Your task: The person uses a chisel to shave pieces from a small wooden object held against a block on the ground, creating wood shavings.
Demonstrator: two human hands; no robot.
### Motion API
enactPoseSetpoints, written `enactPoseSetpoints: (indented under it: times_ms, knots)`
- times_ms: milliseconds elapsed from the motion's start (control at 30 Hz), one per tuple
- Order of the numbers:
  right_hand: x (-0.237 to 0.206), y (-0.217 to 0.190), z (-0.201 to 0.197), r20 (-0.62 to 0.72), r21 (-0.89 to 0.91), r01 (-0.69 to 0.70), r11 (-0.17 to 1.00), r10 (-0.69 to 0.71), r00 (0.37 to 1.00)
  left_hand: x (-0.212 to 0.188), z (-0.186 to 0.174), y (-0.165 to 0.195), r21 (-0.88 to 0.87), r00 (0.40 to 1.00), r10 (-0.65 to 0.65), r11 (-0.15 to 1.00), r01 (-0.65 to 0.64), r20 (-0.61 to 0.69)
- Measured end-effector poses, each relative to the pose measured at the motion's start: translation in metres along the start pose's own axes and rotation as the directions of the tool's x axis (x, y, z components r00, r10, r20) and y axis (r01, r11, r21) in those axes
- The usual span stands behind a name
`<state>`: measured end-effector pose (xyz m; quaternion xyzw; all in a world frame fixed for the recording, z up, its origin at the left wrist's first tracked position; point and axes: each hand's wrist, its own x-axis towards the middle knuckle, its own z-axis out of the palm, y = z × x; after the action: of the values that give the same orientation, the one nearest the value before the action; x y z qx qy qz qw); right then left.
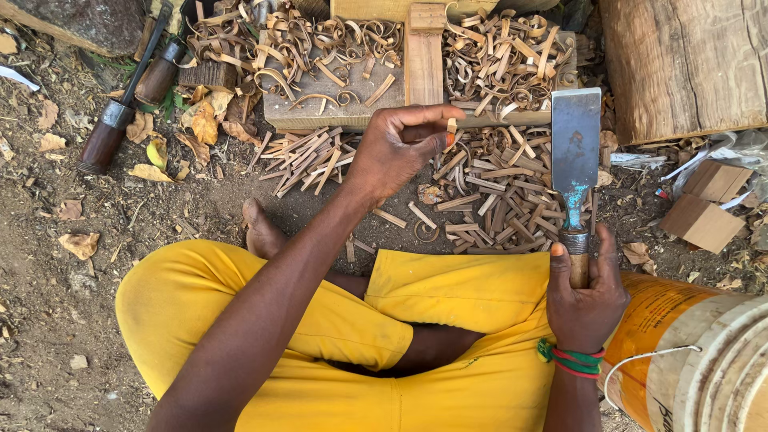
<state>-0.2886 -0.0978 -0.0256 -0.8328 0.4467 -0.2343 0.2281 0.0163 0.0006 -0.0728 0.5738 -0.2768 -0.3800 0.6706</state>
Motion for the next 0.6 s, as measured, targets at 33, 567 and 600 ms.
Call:
enactPoseSetpoints:
  times_ms: [33,567,600]
  knots:
    - [0.000,0.000,0.000,0.001,-0.029,-0.011,1.000,0.011,1.000,0.000,0.000,0.000,0.021,1.000,0.027,0.999,-0.027,-0.005]
    - [-0.002,0.001,-0.001,-0.005,0.004,0.130,0.992,-0.130,0.992,0.008,-0.006,0.018,-0.386,0.981,-0.196,0.905,0.179,-0.005]
    - [-0.002,0.001,-0.001,0.000,-0.014,0.084,0.996,-0.084,0.996,0.008,-0.006,0.017,-0.387,0.977,-0.215,0.902,0.193,-0.014]
